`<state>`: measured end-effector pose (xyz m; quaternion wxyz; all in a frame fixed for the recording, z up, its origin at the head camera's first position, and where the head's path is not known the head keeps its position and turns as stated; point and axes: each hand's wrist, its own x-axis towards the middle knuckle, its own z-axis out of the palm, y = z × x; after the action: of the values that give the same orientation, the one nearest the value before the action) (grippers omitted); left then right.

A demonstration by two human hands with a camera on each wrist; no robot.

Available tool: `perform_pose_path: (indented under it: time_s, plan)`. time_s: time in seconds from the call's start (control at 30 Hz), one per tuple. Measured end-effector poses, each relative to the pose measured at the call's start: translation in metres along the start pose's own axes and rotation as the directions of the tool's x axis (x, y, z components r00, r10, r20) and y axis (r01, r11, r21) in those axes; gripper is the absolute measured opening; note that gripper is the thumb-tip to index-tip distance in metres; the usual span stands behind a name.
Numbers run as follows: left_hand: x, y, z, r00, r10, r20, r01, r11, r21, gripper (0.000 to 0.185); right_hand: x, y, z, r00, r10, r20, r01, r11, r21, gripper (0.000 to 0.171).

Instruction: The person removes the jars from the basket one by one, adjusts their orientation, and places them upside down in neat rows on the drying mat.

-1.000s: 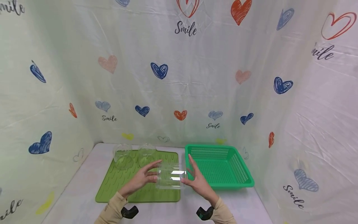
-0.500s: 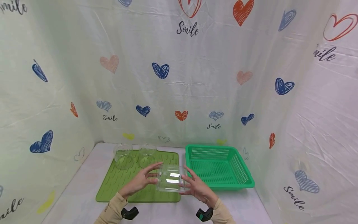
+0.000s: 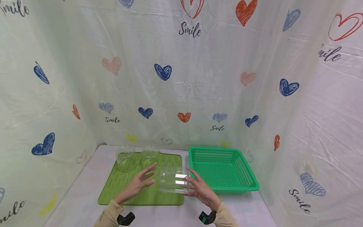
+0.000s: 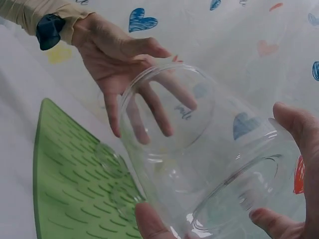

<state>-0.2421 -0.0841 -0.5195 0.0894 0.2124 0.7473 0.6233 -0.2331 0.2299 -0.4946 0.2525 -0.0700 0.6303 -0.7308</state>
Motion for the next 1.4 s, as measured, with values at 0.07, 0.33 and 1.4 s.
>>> perform_pose_path:
  time_s: [0.07,0.33,1.4]
  plan:
    - [-0.01,-0.007,-0.01,0.992,-0.061,-0.111,0.067,0.996,0.054,0.067,0.001,0.0,-0.001,1.0,-0.011,-0.02,0.011,1.0,-0.007,0.072]
    - [-0.068,-0.052,-0.059,0.902,-0.17,-0.398,0.344,0.839,0.422,0.057,0.005,0.002,-0.01,0.997,-0.044,-0.068,0.041,0.998,-0.052,0.073]
    - [-0.098,-0.1,-0.052,0.872,-0.056,-0.487,0.449,0.491,0.747,0.027,0.091,-0.011,0.002,0.848,-0.419,-0.325,0.016,0.633,-0.774,0.091]
